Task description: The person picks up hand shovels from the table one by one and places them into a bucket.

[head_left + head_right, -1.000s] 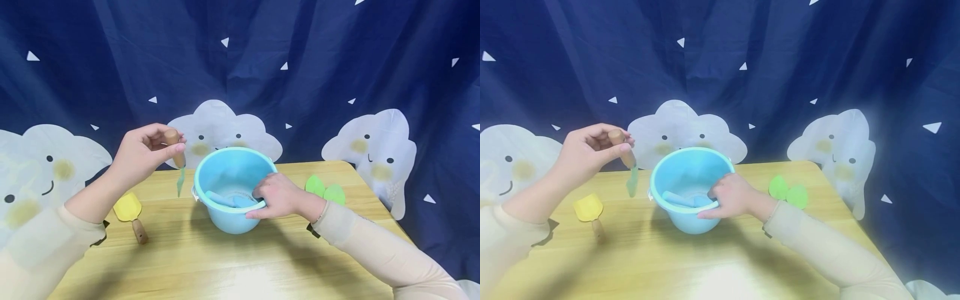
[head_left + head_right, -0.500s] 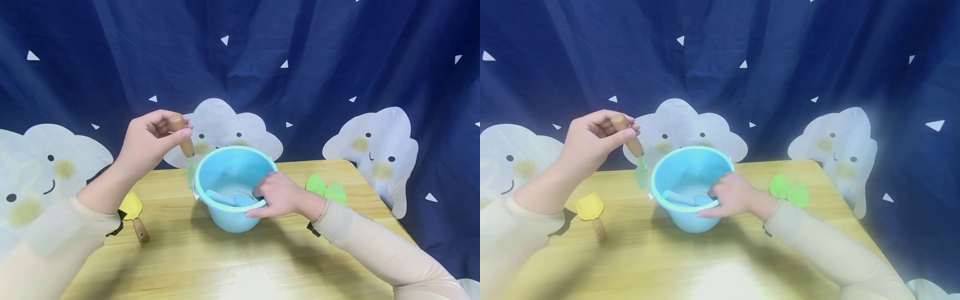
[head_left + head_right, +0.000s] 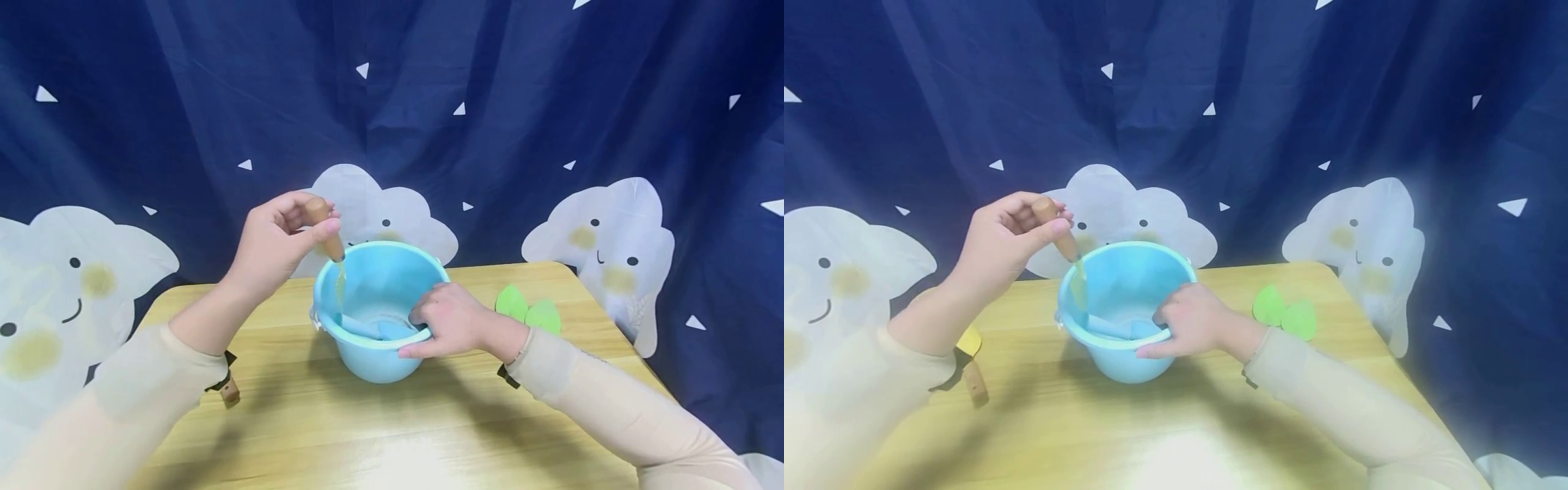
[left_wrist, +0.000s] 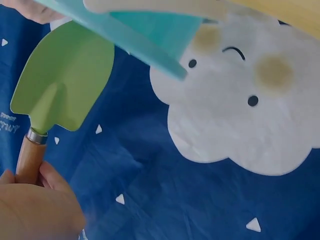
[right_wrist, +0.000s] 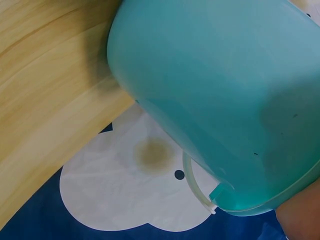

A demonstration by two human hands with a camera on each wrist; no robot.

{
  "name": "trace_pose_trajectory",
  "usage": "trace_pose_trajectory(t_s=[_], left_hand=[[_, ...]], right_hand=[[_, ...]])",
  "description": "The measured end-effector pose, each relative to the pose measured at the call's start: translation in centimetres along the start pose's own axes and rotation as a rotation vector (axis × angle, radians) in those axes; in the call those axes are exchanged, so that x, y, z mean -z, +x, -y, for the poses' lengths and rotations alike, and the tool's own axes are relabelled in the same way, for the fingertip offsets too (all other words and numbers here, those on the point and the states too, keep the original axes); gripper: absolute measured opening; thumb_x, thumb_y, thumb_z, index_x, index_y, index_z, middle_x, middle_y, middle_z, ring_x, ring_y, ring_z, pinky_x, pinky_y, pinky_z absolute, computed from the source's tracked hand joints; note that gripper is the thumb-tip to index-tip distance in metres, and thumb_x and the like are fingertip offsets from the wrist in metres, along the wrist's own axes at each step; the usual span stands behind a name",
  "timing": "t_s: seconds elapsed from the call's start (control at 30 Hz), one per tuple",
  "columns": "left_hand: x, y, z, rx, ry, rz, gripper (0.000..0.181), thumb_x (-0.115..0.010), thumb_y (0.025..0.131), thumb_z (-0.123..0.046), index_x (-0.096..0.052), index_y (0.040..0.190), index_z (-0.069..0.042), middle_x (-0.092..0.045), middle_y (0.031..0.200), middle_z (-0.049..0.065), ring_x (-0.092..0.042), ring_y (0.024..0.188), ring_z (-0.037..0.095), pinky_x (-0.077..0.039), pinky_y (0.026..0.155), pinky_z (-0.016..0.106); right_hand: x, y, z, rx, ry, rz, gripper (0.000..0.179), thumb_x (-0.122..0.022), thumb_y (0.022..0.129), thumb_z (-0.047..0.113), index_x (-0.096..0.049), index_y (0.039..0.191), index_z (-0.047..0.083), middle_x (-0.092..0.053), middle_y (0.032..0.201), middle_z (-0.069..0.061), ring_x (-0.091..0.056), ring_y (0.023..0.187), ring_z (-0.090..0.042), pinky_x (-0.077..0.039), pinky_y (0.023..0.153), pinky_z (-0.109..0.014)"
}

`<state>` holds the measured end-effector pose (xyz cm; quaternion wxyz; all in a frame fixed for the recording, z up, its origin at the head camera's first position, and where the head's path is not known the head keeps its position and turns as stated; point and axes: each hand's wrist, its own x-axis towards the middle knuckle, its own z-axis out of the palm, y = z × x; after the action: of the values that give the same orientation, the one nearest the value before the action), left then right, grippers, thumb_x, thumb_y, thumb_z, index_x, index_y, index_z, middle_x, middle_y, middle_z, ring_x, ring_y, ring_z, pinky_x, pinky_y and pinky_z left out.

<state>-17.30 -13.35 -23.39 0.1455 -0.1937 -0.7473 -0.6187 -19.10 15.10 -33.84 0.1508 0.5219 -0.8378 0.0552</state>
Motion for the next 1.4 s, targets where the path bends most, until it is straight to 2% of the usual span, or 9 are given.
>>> trace_pose_trajectory(t_s=[0.2, 0.33, 0.57, 0.87, 1.1, 1.4], left_hand=[[-0.9, -0.4, 1.0, 0.023, -0.034, 0.029, 0.018, -0.079, 0.087, -0.017, -0.066, 0.091, -0.005, -0.073, 0.1, 0.005, -0.066, 0.11, 0.018, -0.05, 0.098, 0.029], [-1.5, -0.8, 1.8, 0.044, -0.039, 0.051, 0.019, -0.079, 0.088, -0.017, -0.065, 0.094, -0.005, -0.072, 0.105, 0.006, -0.066, 0.11, 0.019, -0.049, 0.1, 0.03], [-2.3, -1.4, 3.3, 0.085, -0.027, 0.061, 0.027, -0.081, 0.086, -0.018, -0.068, 0.106, -0.004, -0.072, 0.108, 0.007, -0.068, 0.106, 0.017, -0.052, 0.095, 0.029], [-3.3, -1.9, 4.8, 0.099, -0.06, 0.082, 0.023, -0.08, 0.086, -0.016, -0.067, 0.1, -0.003, -0.072, 0.109, 0.009, -0.068, 0.108, 0.018, -0.05, 0.099, 0.034], [-4.2, -2.4, 5.3, 0.153, -0.043, 0.101, 0.029, -0.081, 0.085, -0.016, -0.067, 0.107, -0.004, -0.072, 0.111, 0.008, -0.066, 0.11, 0.016, -0.049, 0.099, 0.033], [-4.9, -2.7, 6.0, 0.17, -0.013, 0.138, 0.028, -0.08, 0.086, -0.013, -0.068, 0.109, -0.003, -0.072, 0.109, 0.01, -0.067, 0.108, 0.018, -0.049, 0.1, 0.036]], right_hand=[[-0.1, 0.0, -0.1, 0.009, -0.005, -0.017, 0.066, -0.035, 0.088, 0.082, -0.027, 0.058, 0.023, -0.019, 0.057, 0.011, -0.021, 0.051, -0.008, -0.024, 0.053, -0.027], [-0.1, 0.0, -0.1, 0.007, 0.001, -0.017, 0.067, -0.034, 0.088, 0.082, -0.028, 0.058, 0.023, -0.02, 0.057, 0.011, -0.022, 0.051, -0.008, -0.024, 0.052, -0.027], [0.0, 0.0, 0.0, 0.005, 0.008, -0.005, 0.068, -0.033, 0.088, 0.083, -0.03, 0.057, 0.023, -0.022, 0.056, 0.011, -0.025, 0.05, -0.008, -0.025, 0.053, -0.028], [0.2, 0.1, 0.1, -0.007, 0.005, 0.016, 0.067, -0.033, 0.088, 0.084, -0.033, 0.057, 0.024, -0.024, 0.055, 0.012, -0.027, 0.05, -0.008, -0.027, 0.053, -0.029], [0.0, 0.1, 0.0, -0.005, 0.003, 0.012, 0.067, -0.032, 0.088, 0.083, -0.033, 0.057, 0.024, -0.025, 0.055, 0.012, -0.028, 0.049, -0.007, -0.028, 0.053, -0.028], [0.1, 0.0, 0.0, -0.003, 0.005, -0.002, 0.068, -0.032, 0.088, 0.084, -0.033, 0.057, 0.024, -0.025, 0.055, 0.012, -0.027, 0.049, -0.007, -0.026, 0.053, -0.028]])
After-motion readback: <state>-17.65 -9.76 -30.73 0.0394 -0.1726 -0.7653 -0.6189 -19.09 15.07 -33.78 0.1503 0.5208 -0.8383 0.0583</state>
